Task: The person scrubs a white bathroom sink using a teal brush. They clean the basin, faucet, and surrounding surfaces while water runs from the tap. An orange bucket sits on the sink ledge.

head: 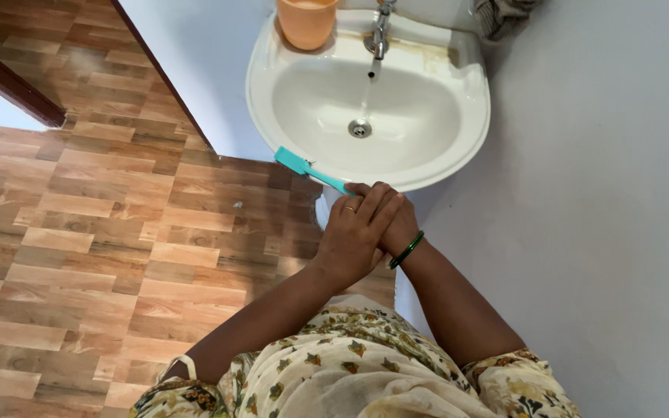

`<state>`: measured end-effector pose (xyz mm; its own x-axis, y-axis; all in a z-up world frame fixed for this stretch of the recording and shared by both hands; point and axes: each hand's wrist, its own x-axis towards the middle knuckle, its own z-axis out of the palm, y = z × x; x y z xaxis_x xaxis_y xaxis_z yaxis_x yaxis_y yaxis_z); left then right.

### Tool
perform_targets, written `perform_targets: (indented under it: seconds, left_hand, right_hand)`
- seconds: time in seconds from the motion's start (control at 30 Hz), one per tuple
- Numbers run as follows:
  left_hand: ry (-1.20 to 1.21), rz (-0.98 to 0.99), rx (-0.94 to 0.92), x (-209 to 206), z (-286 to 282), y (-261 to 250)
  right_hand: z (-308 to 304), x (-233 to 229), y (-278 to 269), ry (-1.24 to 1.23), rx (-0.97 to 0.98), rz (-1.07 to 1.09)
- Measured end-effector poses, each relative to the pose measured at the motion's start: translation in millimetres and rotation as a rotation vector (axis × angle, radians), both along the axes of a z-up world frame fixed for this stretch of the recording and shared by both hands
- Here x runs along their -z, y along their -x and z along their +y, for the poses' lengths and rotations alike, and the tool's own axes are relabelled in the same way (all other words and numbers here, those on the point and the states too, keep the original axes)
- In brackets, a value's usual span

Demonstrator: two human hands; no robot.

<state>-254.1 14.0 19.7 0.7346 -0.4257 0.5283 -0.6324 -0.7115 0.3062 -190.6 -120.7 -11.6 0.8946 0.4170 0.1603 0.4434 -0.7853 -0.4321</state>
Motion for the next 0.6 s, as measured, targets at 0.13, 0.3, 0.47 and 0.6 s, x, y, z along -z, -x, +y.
perform_targets:
  seconds: [0.13, 0.3, 0.47, 0.6]
  left_hand:
    - [-0.002, 0.015, -0.018, 3.4, 18.4, -4.6]
    - [-0.018, 0.01, -0.024, 8.3, 43.1, -11.6]
    - [-0.017, 0.126, -0.01, 20.7, 72.4, -26.7]
    - [0.073, 0.386, -0.141, 52.2, 102.3, -49.3]
  right_hand:
    - [21.2, 0.4, -7.1, 0.029, -0.003, 0.012]
    - [46.7, 0.6, -11.7, 0.004, 0.014, 0.029]
    - [81.6, -5.8, -21.1, -0.041, 0.064, 0.084]
    - [108.4, -5.7, -30.4, -0.097, 0.291, 0.45]
